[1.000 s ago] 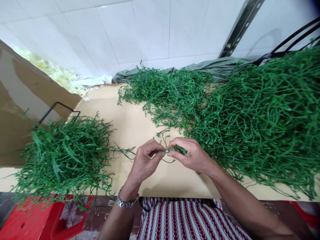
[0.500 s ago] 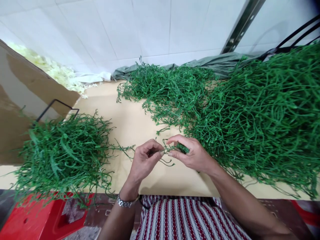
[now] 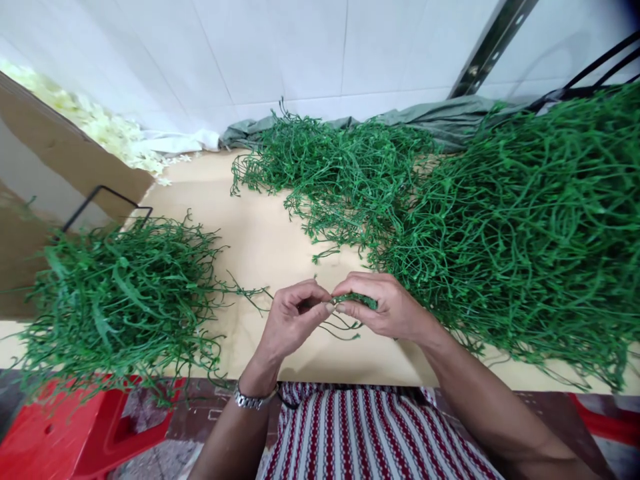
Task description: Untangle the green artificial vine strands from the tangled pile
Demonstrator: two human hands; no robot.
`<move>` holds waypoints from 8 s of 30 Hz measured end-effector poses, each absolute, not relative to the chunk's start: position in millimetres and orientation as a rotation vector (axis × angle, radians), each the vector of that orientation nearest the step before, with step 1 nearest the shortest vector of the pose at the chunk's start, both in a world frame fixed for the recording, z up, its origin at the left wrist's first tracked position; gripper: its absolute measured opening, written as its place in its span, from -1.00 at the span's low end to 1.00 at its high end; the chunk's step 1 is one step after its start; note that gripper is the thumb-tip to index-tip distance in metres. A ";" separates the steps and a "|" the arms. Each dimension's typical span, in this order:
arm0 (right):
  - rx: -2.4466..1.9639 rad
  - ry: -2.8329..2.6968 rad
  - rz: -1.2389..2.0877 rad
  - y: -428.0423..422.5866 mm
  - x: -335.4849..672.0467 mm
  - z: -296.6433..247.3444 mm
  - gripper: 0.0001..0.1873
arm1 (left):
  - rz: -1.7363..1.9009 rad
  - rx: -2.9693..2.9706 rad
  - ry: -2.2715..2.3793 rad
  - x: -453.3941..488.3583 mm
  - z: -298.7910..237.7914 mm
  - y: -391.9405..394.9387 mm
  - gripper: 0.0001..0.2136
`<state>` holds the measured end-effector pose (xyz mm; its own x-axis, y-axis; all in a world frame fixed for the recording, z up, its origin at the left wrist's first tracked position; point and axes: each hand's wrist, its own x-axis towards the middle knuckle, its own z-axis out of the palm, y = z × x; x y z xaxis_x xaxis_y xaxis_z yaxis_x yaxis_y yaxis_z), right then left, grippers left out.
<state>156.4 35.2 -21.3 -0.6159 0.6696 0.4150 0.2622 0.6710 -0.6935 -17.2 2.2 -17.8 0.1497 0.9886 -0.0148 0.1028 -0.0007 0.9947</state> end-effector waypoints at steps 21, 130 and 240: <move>-0.617 -2.723 0.386 32.7 165.6 -12.5 -0.74 | 0.557 1.879 1.319 -16.0 -13.9 -6.6 -0.77; -0.780 -2.694 0.309 25.7 160.2 -14.5 -0.79 | 0.624 1.958 1.349 -18.3 -13.6 -5.2 -0.82; -0.916 -2.480 0.515 18.8 145.0 -27.9 -0.91 | 1.193 1.874 1.426 -6.4 -24.4 -15.4 -0.85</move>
<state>145.0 18.8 -27.9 -0.6814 0.6782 0.2753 0.5127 0.7107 -0.4817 -6.4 -15.4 -24.4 0.0694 0.9371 0.3420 0.5022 -0.3290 0.7997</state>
